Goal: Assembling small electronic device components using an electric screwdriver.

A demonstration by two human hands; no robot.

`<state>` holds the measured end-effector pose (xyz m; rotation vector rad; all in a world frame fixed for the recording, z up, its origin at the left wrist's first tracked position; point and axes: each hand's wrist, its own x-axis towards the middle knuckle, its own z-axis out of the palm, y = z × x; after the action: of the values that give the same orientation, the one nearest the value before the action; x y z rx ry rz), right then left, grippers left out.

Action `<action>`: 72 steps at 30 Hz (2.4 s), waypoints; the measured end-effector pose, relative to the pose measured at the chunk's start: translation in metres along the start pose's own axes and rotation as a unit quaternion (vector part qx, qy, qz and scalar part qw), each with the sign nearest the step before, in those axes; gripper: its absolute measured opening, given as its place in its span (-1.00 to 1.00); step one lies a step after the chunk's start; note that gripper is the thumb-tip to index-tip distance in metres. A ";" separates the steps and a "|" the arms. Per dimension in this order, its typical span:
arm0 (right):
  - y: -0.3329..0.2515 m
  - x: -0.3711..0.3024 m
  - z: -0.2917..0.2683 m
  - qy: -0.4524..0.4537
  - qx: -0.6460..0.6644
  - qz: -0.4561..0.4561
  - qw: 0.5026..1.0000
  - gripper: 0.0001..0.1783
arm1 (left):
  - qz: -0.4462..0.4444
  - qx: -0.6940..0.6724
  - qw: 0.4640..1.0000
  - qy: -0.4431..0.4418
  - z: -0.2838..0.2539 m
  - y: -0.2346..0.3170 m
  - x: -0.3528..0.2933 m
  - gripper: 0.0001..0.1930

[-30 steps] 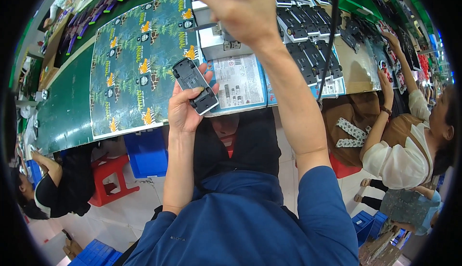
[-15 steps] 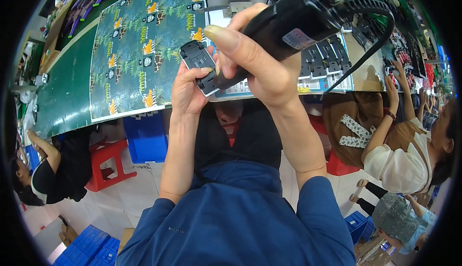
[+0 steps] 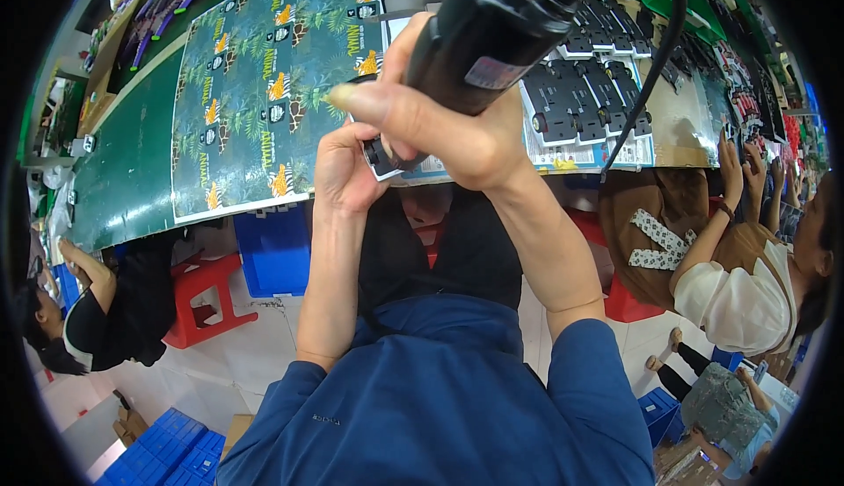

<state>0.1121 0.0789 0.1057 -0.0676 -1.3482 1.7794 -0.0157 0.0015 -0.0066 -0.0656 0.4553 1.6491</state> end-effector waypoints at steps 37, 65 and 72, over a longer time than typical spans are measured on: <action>-0.017 0.006 -0.028 0.115 -0.223 0.023 0.968 -0.80 | 0.011 0.054 0.989 -0.137 0.033 -0.005 -0.025 -0.20; -0.013 0.029 -0.007 0.151 -0.263 0.010 0.953 -0.82 | 0.191 0.457 0.851 -0.176 0.068 0.024 -0.069 -0.16; -0.014 0.024 -0.018 0.107 -0.241 -0.019 0.965 -0.84 | 0.025 0.238 0.947 -0.213 0.072 0.031 -0.038 -0.49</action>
<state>0.1149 0.1084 0.1196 -0.4809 -1.5782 1.3342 -0.0248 -0.0124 0.0785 0.6542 0.5103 1.5066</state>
